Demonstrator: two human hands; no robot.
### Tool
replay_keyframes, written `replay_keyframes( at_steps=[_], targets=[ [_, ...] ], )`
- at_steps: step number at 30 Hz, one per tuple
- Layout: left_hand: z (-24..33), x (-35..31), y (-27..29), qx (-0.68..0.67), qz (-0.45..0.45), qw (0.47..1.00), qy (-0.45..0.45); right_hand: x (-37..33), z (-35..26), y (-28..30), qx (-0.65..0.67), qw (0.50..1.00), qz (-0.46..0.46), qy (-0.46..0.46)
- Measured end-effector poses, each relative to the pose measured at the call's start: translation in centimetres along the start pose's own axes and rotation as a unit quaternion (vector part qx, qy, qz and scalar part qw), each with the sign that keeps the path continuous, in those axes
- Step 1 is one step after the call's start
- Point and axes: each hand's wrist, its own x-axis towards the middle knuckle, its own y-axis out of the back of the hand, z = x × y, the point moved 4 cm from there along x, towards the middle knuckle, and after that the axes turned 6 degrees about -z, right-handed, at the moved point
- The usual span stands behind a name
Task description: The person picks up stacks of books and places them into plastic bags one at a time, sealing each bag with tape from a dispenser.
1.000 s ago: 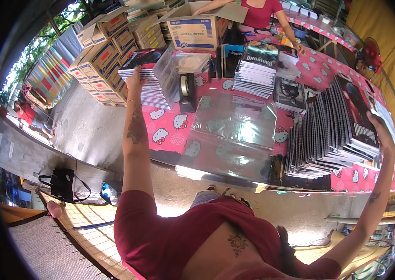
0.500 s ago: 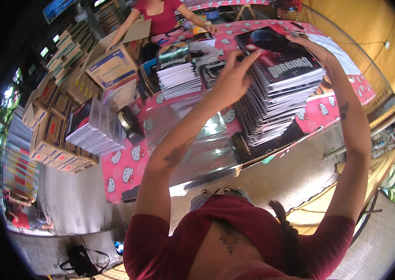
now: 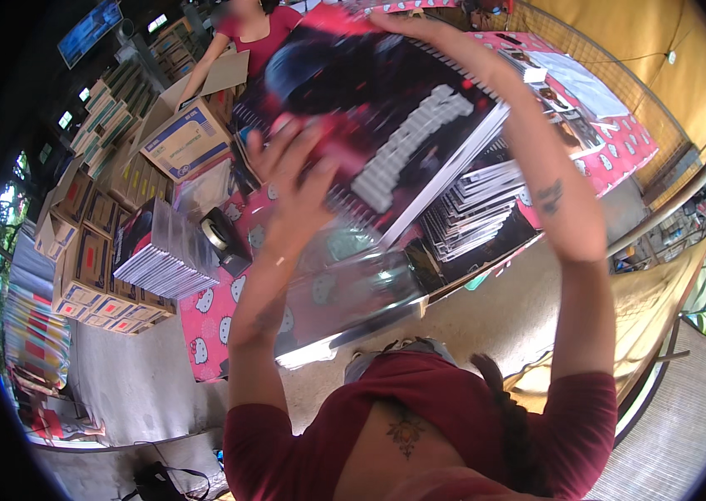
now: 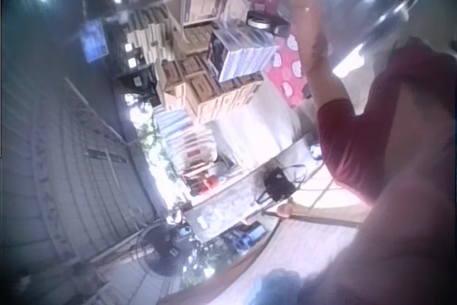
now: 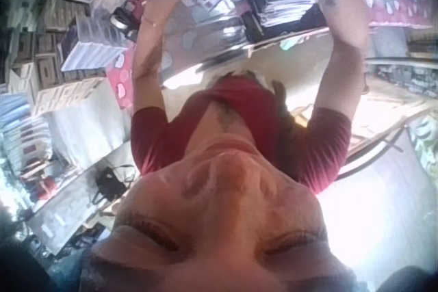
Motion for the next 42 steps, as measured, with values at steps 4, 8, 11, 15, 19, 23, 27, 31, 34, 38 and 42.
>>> replay_keyframes(
  at_steps=[4, 8, 11, 15, 19, 23, 27, 31, 34, 38, 42],
  targets=[
    [-4.8, -10.1, 10.4, 0.264, -0.014, 0.958, 0.114, 1.0, 3.5, -12.5, 0.173, 0.971, -0.108, 0.128],
    [-1.7, -17.2, 17.4, -0.217, 0.055, 0.789, 0.571, 2.8, 12.4, -24.6, 0.12, 0.965, -0.036, 0.232],
    [-3.5, -24.6, 22.8, -0.23, 0.068, 0.724, 0.646, 5.2, 19.2, -33.4, 0.159, 0.977, -0.004, 0.143],
    [-4.2, -31.4, 27.8, -0.184, -0.005, 0.671, 0.718, 8.1, 26.1, -42.7, 0.145, 0.982, -0.088, 0.088],
    [-4.1, -43.1, 27.9, -0.279, 0.011, 0.637, 0.718, 7.5, 32.8, -49.2, 0.091, 0.989, -0.108, 0.035],
    [-5.2, -41.2, 28.0, -0.276, 0.106, 0.642, 0.707, 8.6, 31.8, -48.1, 0.22, 0.969, -0.101, 0.038],
    [-6.4, -43.1, 28.6, -0.275, 0.084, 0.638, 0.714, 9.8, 29.5, -49.9, 0.213, 0.972, -0.094, 0.0],
    [-7.4, -42.0, 30.7, -0.301, 0.032, 0.602, 0.739, 9.1, 30.9, -50.7, 0.176, 0.98, -0.089, 0.034],
    [-8.1, -43.4, 30.1, -0.301, 0.038, 0.62, 0.723, 8.7, 31.7, -51.7, 0.131, 0.989, -0.061, -0.013],
    [-10.0, -34.5, 33.5, -0.11, -0.138, 0.738, 0.651, 8.8, 31.8, -51.0, 0.144, 0.985, -0.087, -0.035],
    [-8.0, -26.2, 29.2, 0.161, -0.24, 0.842, 0.456, 8.9, 31.7, -51.3, 0.098, 0.991, -0.089, 0.014]
  ],
)
